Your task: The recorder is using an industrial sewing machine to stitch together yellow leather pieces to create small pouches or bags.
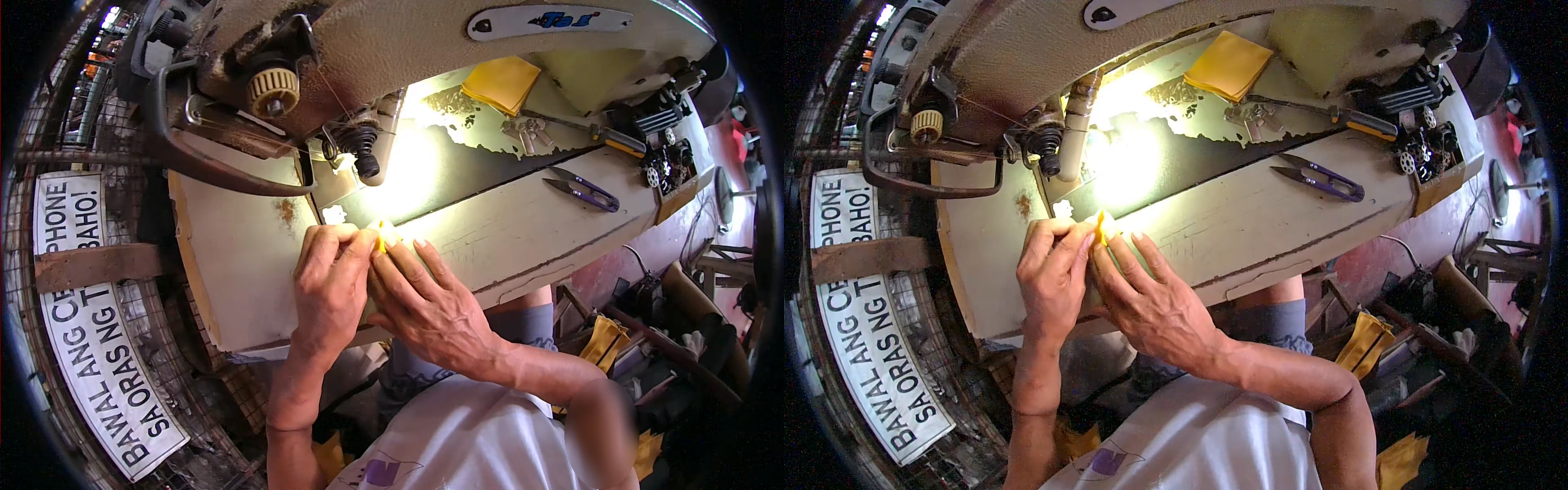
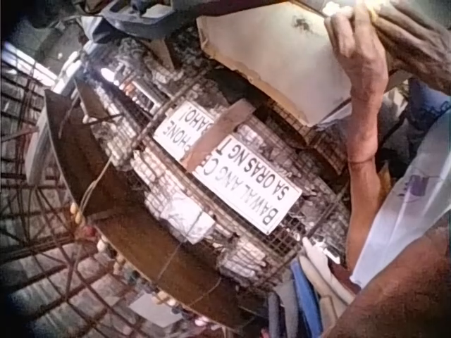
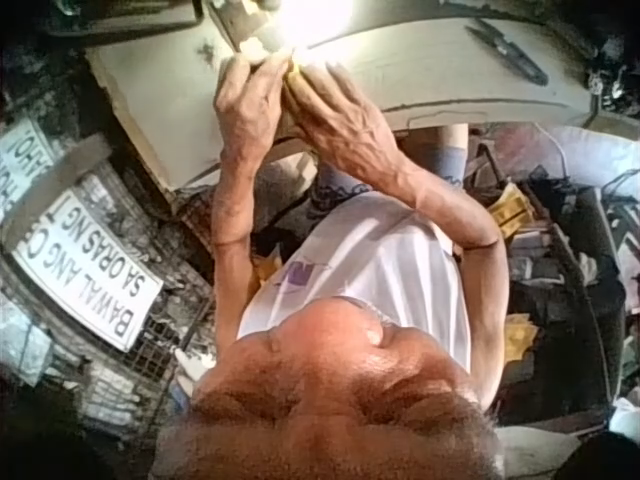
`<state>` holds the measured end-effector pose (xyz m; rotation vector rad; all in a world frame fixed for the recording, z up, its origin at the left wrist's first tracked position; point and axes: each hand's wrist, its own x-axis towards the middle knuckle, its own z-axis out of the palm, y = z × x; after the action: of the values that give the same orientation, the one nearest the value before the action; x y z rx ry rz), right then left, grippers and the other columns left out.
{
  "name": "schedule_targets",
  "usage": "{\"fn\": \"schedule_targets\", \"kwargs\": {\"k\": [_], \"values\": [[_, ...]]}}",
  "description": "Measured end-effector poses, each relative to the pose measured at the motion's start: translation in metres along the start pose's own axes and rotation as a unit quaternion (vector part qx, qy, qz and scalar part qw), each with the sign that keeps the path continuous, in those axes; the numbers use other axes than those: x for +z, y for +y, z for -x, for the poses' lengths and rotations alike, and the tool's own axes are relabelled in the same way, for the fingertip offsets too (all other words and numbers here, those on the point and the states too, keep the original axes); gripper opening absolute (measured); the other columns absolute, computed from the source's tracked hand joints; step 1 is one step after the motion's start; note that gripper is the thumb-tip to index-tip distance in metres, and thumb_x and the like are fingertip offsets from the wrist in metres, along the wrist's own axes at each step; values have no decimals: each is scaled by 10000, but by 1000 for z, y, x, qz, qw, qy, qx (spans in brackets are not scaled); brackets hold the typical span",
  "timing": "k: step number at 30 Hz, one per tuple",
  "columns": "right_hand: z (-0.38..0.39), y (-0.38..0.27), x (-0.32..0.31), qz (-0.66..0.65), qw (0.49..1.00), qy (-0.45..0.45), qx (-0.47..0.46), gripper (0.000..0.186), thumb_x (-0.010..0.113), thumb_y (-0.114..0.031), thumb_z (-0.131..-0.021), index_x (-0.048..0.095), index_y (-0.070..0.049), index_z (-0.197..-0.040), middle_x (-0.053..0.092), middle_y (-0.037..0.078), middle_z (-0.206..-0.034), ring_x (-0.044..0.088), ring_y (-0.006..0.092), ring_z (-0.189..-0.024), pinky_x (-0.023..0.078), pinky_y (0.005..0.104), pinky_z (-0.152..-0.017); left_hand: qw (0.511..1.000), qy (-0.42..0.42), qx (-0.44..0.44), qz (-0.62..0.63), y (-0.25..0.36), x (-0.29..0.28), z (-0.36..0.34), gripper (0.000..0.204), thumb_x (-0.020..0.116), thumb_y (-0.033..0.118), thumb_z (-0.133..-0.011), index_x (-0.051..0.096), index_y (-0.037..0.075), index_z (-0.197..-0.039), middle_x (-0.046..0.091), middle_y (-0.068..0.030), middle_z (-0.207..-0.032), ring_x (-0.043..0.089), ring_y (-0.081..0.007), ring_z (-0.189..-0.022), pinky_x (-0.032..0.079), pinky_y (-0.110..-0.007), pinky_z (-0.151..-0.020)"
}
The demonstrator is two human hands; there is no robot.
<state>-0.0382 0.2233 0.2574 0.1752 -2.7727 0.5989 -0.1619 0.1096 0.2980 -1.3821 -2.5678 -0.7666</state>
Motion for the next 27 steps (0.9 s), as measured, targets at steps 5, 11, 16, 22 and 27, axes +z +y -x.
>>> {"fn": "schedule_targets", "kwargs": {"k": [5,11,16,22,27], "values": [[0,2,-5,-5,1000,-19,-8,613,687,-399,-906,586,-21,-1377,522,144,-1439,462,324,-1393,344,501,-1194,999,-20,-9,35,-2,4,2,251,724,-32,-862,738,30,-1105,608,-95,-928,611,-257,-843,513,-379,-748],[1,1,-3,-11,1000,-9,-9,547,683,-397,-914,633,-42,-1327,532,148,-1440,450,324,-1413,330,526,-1198,998,-12,-60,24,-1,4,9,304,687,-12,-906,715,45,-1204,592,-130,-1016,607,-282,-904,516,-388,-788],[1,1,-5,-3,1000,-16,-9,539,683,-388,-919,632,-45,-1332,532,148,-1439,448,326,-1415,332,524,-1198,998,-41,-21,43,-8,0,8,338,687,-36,-888,711,43,-1216,593,-116,-1054,607,-287,-943,527,-384,-816],[0,0,-2,-23,1000,-6,-7,542,566,-372,-998,587,24,-1368,505,168,-1423,434,333,-1405,305,515,-1219,996,-79,38,16,-18,-6,4,379,682,-85,-840,713,30,-1199,598,-104,-1066,606,-282,-957,536,-390,-816],[1,0,-2,-13,1000,-5,-9,523,568,-367,-1000,595,6,-1365,493,160,-1434,436,325,-1401,305,520,-1220,995,-78,56,14,-20,-6,6,428,687,-97,-793,703,25,-1203,594,-102,-1062,600,-283,-962,533,-392,-813]]}}
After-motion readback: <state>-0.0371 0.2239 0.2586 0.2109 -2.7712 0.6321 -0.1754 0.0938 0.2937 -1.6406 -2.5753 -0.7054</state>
